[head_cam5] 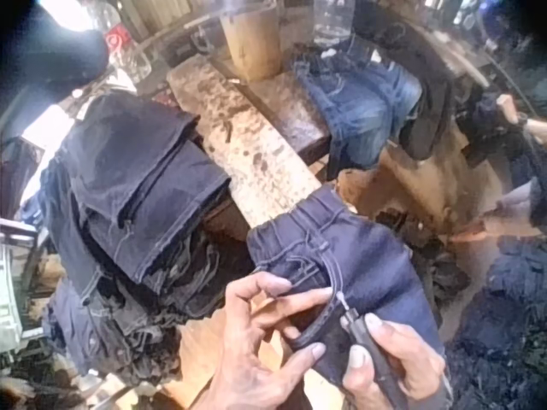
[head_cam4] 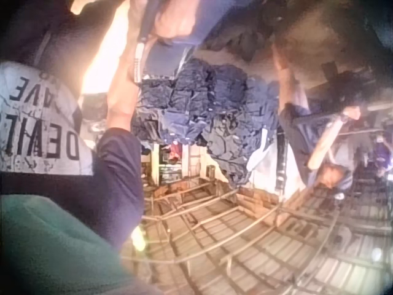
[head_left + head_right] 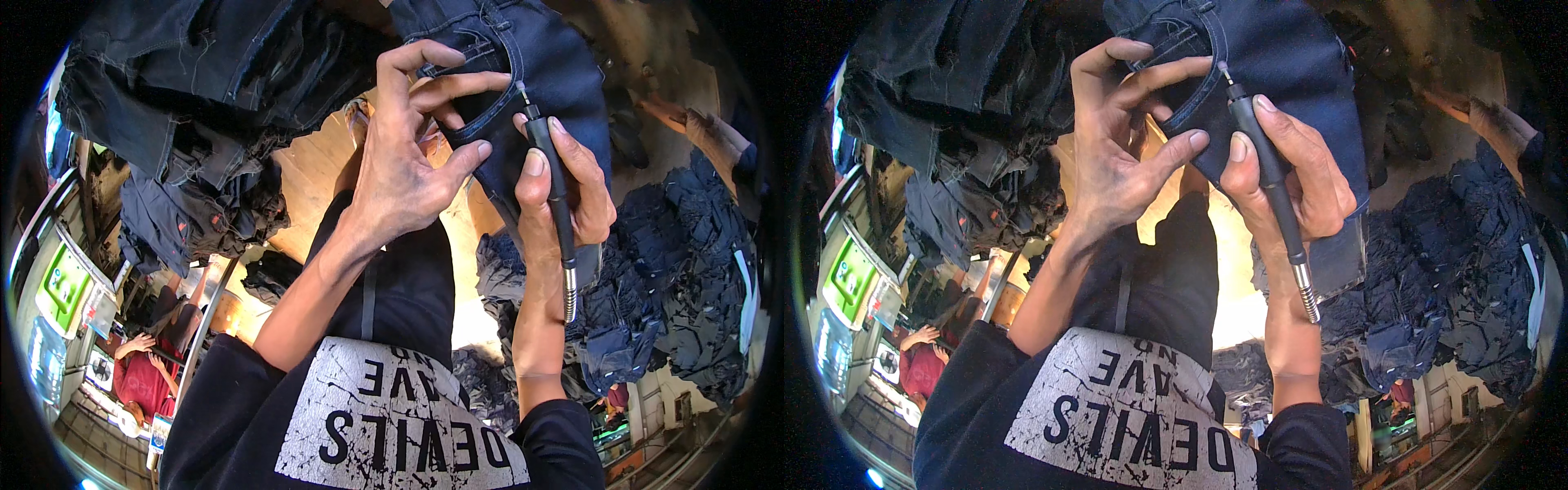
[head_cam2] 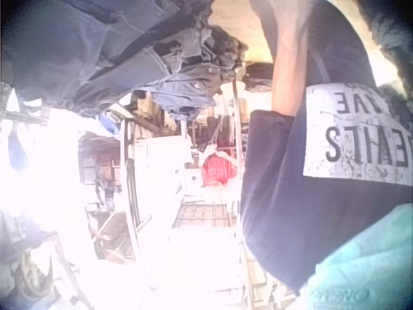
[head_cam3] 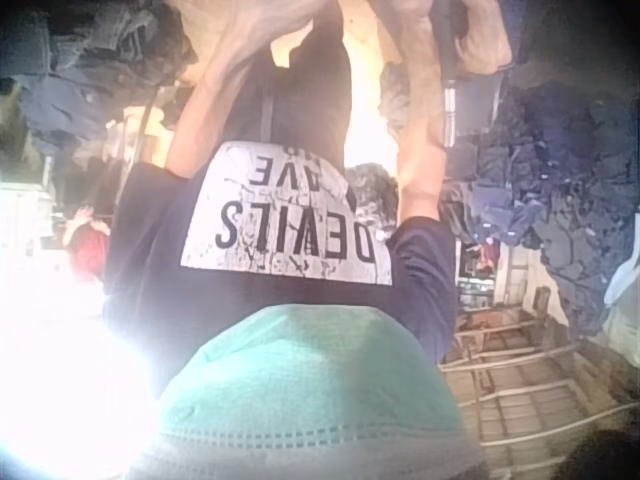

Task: The person uses a handheld electric thread trimmer to remove loose threads from the seams and edges of dark denim jeans. They repeatedly pick up jeans from a pile, trim the seams, and place them back down.

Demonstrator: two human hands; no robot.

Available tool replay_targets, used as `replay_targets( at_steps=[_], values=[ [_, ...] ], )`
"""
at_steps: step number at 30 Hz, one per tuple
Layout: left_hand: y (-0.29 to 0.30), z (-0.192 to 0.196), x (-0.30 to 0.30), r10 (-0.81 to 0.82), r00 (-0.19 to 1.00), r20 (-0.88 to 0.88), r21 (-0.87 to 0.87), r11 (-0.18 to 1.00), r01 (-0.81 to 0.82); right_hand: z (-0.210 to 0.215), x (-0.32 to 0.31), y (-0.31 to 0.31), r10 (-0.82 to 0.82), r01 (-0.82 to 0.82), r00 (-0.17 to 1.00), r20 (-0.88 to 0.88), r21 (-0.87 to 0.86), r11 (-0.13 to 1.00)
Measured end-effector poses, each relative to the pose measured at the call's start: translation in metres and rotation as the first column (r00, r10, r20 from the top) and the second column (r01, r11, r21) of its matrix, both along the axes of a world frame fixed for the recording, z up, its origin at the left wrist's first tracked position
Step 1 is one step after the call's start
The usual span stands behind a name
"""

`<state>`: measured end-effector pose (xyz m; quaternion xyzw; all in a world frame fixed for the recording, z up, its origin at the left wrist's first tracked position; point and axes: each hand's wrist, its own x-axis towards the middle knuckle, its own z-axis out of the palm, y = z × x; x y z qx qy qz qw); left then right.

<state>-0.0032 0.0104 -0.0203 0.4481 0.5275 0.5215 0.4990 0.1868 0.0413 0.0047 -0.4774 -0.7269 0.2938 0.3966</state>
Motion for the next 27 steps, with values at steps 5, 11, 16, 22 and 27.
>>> replay_targets(
  at_steps=[5,11,16,22,27],
  values=[
    [0.0,0.0,-0.001,-0.002,1.0,-0.015,0.02,1.0,0.002,0.0,0.001,-0.002,-0.004,0.004,1.0,0.018,0.018,1.0],
    [-0.002,0.0,-0.004,-0.027,1.0,-0.007,0.013,1.0,0.027,0.004,0.002,-0.003,0.01,-0.013,0.999,0.052,0.049,0.999],
    [-0.007,-0.005,-0.004,-0.034,0.999,-0.04,0.058,0.998,0.036,0.004,0.004,-0.003,0.068,-0.07,0.997,0.037,0.056,0.996],
    [-0.002,-0.006,-0.006,-0.036,0.999,-0.014,0.078,0.996,0.037,0.002,0.005,-0.003,0.121,-0.121,0.993,0.008,0.064,0.991],
    [-0.018,-0.011,-0.002,0.011,0.997,-0.081,0.007,1.0,-0.01,-0.002,0.004,-0.004,0.167,-0.165,0.98,-0.111,0.029,0.986]
  ],
)
